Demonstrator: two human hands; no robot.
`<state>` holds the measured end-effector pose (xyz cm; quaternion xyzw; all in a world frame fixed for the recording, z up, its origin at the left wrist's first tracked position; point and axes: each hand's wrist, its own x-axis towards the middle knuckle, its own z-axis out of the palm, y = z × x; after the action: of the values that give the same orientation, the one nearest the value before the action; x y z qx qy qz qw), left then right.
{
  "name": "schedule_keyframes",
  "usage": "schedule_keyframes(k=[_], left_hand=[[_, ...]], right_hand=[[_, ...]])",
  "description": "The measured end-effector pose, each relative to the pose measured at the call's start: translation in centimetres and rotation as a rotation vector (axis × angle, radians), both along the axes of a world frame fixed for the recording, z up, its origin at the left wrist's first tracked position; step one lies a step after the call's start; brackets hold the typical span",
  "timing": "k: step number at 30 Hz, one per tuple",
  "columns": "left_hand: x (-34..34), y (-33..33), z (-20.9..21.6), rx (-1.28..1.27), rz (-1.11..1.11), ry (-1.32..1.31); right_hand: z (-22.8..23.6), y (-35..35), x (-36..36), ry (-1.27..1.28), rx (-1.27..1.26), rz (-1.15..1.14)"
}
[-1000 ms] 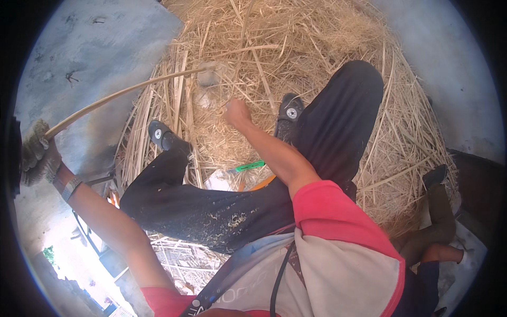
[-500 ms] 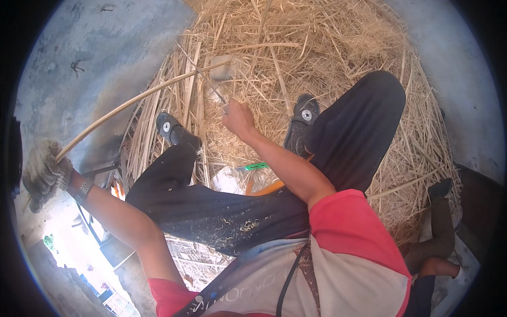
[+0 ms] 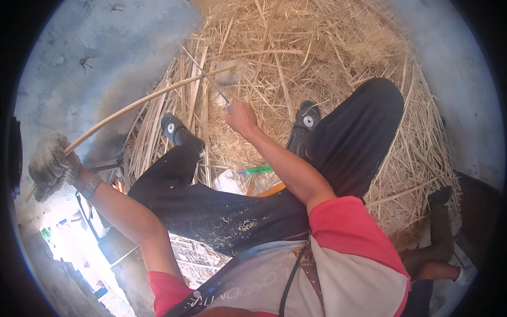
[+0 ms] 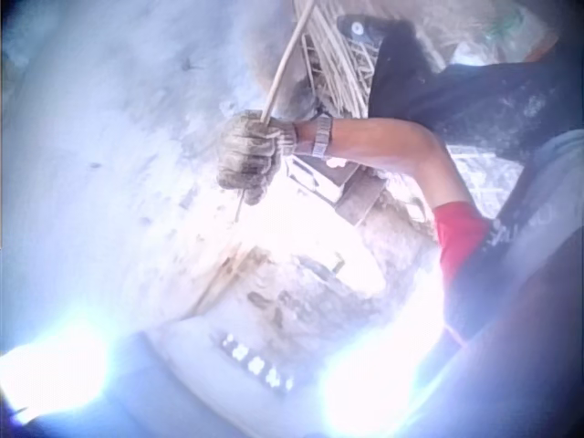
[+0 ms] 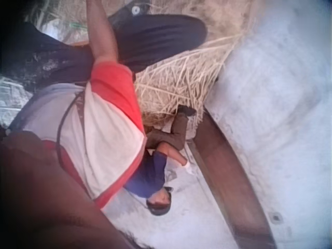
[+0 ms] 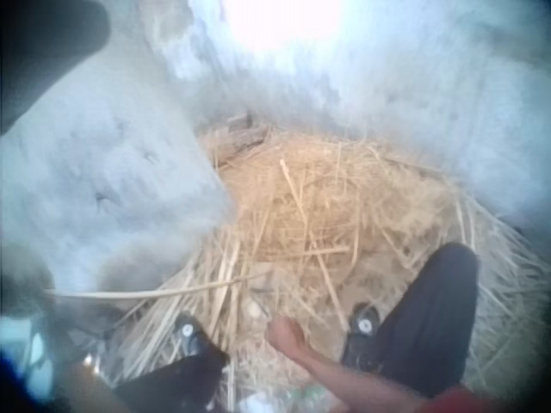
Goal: The person sits cross-legged on a stool and uses a machete to split long bamboo poles into thin strips. They hold the bamboo with a gloved left hand and repeatedly strike it with the machete in their right hand, creating a pile of bamboo strips on the floor.
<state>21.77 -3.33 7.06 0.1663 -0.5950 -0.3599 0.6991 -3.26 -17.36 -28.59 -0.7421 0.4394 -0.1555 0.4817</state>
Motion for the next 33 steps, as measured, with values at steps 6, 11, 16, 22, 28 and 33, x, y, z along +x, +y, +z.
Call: schedule_keyframes(k=[6,11,16,22,28,33], left_hand=[[1.6,1.6,-0.9,0.05,0.075,0.144],[1.2,1.0,-0.7,0.02,0.097,0.049],[2.1,1.9,-0.7,0.05,0.135,0.068],[2.8,2.7,-0.9,0.039,0.226,0.098],[2.2,1.4,-1.2,0.056,0.175,0.07],[3.0,2.9,-1.3,0.095,0.278,0.117]], right_hand=[[4.1,0.9,1.2,-0.057,0.078,0.14],[-2.3,0.1,1.5,-0.075,-0.167,0.045],[0.7,-1.5,0.9,0.099,0.106,0.099],[1.3,1.3,1.9,-0.01,-0.008,0.088],[-2.4,-2.0,1.0,0.124,-0.038,0.05],[0.4,-0.1,2.3,0.007,-0.008,0.1]])
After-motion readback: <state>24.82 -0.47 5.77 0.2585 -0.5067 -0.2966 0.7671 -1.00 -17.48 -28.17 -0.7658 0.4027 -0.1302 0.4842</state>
